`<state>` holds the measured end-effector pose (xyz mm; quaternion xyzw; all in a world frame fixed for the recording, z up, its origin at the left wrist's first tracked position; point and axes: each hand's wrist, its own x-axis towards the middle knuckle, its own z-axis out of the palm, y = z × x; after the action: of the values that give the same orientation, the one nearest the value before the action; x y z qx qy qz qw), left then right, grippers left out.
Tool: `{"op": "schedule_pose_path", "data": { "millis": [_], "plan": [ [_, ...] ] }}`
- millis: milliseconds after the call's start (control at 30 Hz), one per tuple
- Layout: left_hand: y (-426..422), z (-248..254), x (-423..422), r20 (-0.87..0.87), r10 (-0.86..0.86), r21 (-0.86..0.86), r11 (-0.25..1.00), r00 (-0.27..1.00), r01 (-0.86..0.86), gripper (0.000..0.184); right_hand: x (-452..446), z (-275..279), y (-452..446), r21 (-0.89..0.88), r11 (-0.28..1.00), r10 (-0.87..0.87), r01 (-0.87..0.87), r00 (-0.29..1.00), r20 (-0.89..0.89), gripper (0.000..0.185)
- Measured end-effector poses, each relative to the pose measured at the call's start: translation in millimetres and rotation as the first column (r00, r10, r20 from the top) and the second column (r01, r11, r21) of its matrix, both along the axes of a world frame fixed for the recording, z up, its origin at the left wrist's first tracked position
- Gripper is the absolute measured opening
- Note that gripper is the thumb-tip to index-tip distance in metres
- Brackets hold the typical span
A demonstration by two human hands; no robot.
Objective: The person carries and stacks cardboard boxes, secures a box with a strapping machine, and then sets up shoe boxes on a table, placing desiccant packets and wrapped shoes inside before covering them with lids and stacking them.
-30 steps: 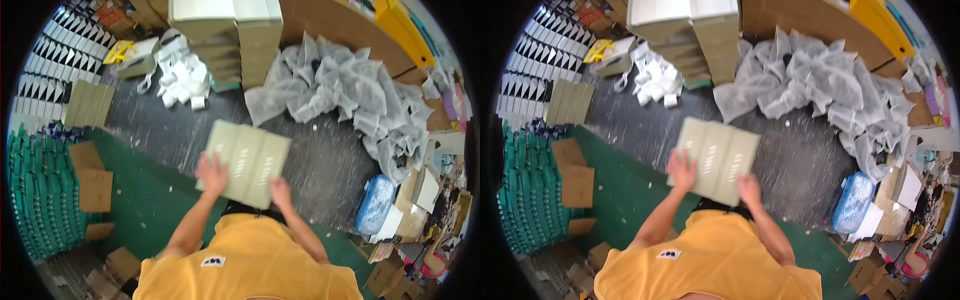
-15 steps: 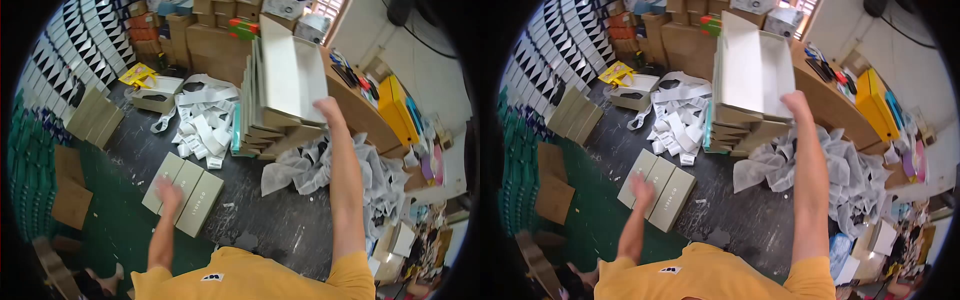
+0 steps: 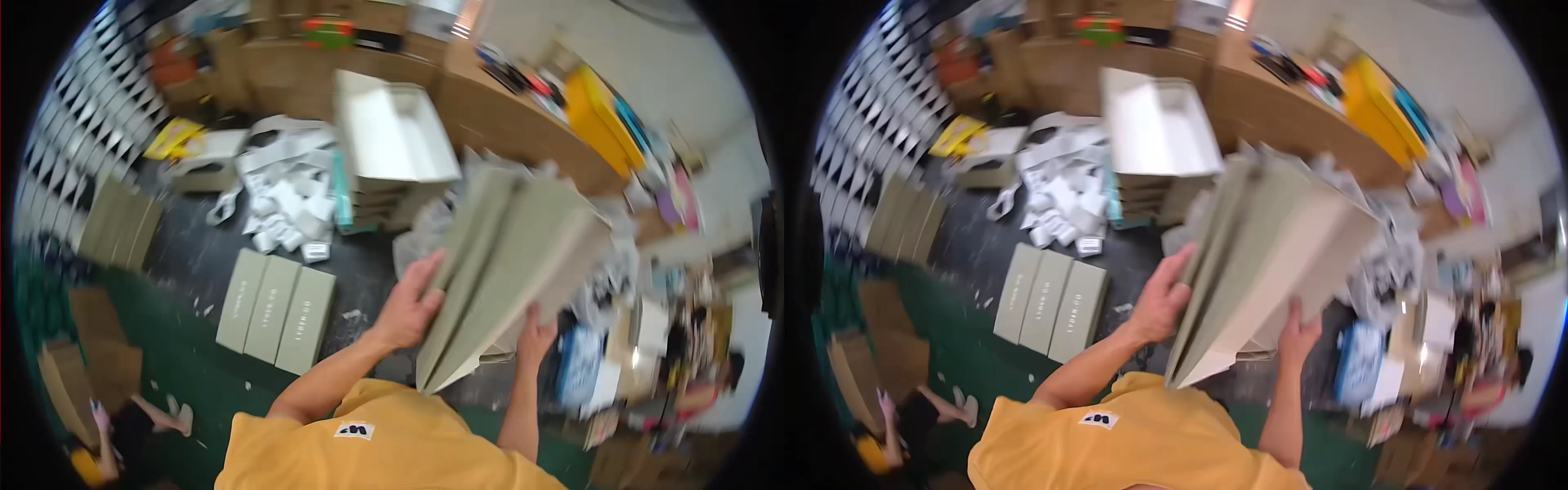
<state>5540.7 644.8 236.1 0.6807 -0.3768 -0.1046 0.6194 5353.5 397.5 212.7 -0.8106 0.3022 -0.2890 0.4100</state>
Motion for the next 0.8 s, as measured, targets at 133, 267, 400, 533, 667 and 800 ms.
{"op": "schedule_pose_path", "data": {
  "millis": [133, 267, 400, 533, 667, 800],
  "plan": [
    [18, -49, -34, -0.077, 0.127, 0.67, 0.741, 0.989, -0.043, 0.064, -128, -70, -41, 0.779, 0.626, -0.111, -0.03, 0.986, 0.127, 0.031],
    [40, -99, -29, -0.087, 0.185, 0.802, 0.596, 0.979, -0.042, 0.065, -160, -110, -28, -0.093, 0.925, -0.378, 0.369, 0.918, -0.121, 0.038],
    [-6, -125, -77, -0.084, 0.313, 0.795, 0.594, 0.946, -0.126, 0.093, -153, -172, -9, 0.488, 0.807, -0.259, 0.333, 0.942, -0.215, 0.042],
    [-53, -179, -128, -0.077, 0.262, 0.819, 0.567, 0.962, -0.088, 0.091, -195, -147, -58, 0.398, 0.852, -0.207, 0.341, 0.917, -0.342, 0.045],
    [-57, -259, -147, 0.12, 0.273, 0.789, 0.557, 0.954, -0.259, 0.051, -287, -155, -146, 0.18, 0.925, -0.147, 0.333, 0.754, -0.641, 0.04],
    [-92, -223, -157, 0.097, 0.335, 0.805, 0.527, 0.937, -0.272, 0.046, -376, -189, -262, -0.021, 0.927, -0.356, 0.375, 0.858, -0.372, 0.036]
  ]
}}
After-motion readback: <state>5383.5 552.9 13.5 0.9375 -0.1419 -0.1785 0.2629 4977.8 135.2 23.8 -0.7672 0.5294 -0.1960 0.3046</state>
